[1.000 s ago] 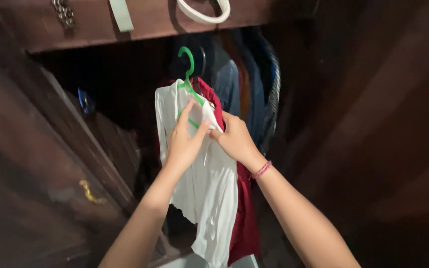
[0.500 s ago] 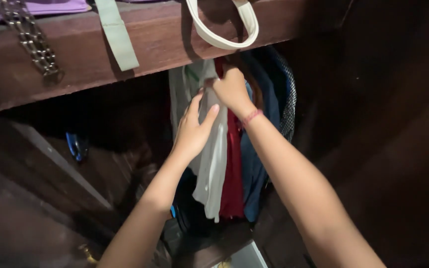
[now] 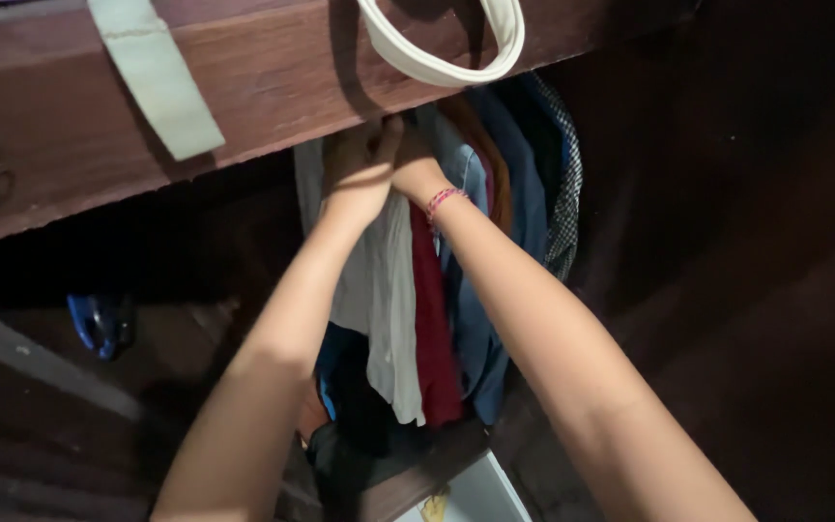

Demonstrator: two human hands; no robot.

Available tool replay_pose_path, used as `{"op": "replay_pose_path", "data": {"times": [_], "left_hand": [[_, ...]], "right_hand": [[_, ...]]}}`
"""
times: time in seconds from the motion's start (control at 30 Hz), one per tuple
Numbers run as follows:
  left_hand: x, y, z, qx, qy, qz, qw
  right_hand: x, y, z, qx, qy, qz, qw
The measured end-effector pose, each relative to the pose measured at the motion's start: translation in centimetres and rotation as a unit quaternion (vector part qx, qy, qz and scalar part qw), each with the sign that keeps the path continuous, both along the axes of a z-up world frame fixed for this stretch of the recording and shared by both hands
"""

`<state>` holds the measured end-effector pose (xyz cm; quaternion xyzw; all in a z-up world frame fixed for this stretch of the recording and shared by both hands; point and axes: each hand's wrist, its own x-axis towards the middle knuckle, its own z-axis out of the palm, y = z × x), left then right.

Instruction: Hanging several garments onto hangers and placing them inside a wooden wardrobe.

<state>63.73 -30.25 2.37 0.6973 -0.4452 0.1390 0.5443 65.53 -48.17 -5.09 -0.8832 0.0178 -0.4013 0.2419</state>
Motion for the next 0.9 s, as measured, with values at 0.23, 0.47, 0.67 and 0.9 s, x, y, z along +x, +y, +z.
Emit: {"op": "replay_pose_path", "data": {"times": [0.23, 0.47, 0.67, 0.9], "left_hand": [[8.4, -6.4, -2.8, 0.091, -0.162, 0.044, 0.982], [2.3, -2.1, 2.2, 0.085, -0.165, 0.033, 0.982], [1.2, -3.0, 1.7, 0.084, -0.164, 0.022, 0.983], [0.8, -1.4, 0.9, 0.082, -0.162, 0.015, 0.983]], "right_hand": [[-1.8, 0.9, -0.8, -0.075, -0.001, 0.055, 0.996], [-7.6, 1.6, 2.1, 0.184, -0.048, 0.072, 0.979], [-8.0, -1.4, 1.3, 0.128, -0.08, 0.058, 0.987], [-10.2, 3.0, 3.9, 0.102, -0.144, -0.049, 0.983]]}}
